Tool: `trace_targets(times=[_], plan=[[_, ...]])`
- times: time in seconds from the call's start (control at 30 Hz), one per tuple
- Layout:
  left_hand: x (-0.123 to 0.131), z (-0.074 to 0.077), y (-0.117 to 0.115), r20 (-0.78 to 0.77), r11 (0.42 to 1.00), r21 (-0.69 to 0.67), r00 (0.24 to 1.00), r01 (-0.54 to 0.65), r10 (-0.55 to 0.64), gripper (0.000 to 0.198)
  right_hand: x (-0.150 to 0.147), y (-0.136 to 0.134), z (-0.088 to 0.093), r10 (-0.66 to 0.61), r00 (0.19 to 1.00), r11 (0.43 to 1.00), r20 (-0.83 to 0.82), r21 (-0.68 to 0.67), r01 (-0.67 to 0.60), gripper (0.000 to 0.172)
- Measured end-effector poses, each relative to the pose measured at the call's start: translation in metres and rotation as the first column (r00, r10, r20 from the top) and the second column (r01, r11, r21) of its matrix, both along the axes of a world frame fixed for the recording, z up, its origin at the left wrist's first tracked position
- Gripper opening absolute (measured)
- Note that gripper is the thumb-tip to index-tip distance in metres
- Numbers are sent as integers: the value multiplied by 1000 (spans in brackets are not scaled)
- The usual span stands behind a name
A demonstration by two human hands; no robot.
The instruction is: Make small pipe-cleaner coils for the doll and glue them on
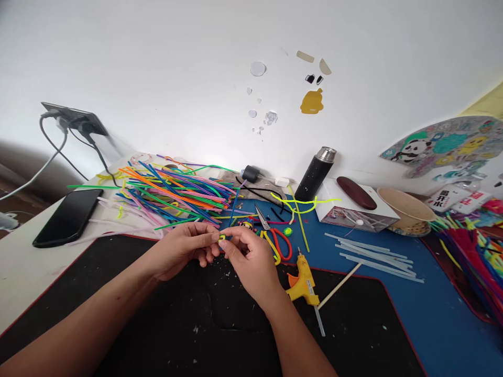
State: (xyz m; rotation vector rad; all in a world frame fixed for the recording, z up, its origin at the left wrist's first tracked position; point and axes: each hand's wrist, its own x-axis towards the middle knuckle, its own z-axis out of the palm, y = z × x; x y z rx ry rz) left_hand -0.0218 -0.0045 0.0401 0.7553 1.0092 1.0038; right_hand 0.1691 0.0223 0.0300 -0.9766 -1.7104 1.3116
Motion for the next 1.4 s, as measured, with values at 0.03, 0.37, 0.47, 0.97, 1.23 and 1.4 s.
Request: trace_targets(times=[0.03,0.37,0.47,0.97,1.23,1.4], plan=[[0,1,0,-4,1000,0,1000,4,-4,49,0,0,0,-1,1000,1000,8,8,1,17],[-2,2,0,-14,1000,7,1000,23,-23,50,1,1,-2,-9,999,1000,32,26,8,17],[-3,3,0,-14,1000,2,1000,20,-20,51,1,0,-1,-6,999,1000,35,27,5,17],[-1,1,-2,-231,984,173,970,-33,73,51,0,0,2,4,999,1000,-35,-28,-5,23],[0,-1,-2,-264,981,192,962,-20,72,49,-1,0,-4,-20,1000,1000,-9,-13,20,19],[0,0,-2,-270,985,171,961,-8,55,50,-1,1,-5,-26,1000,1000,-8,16,26,18]])
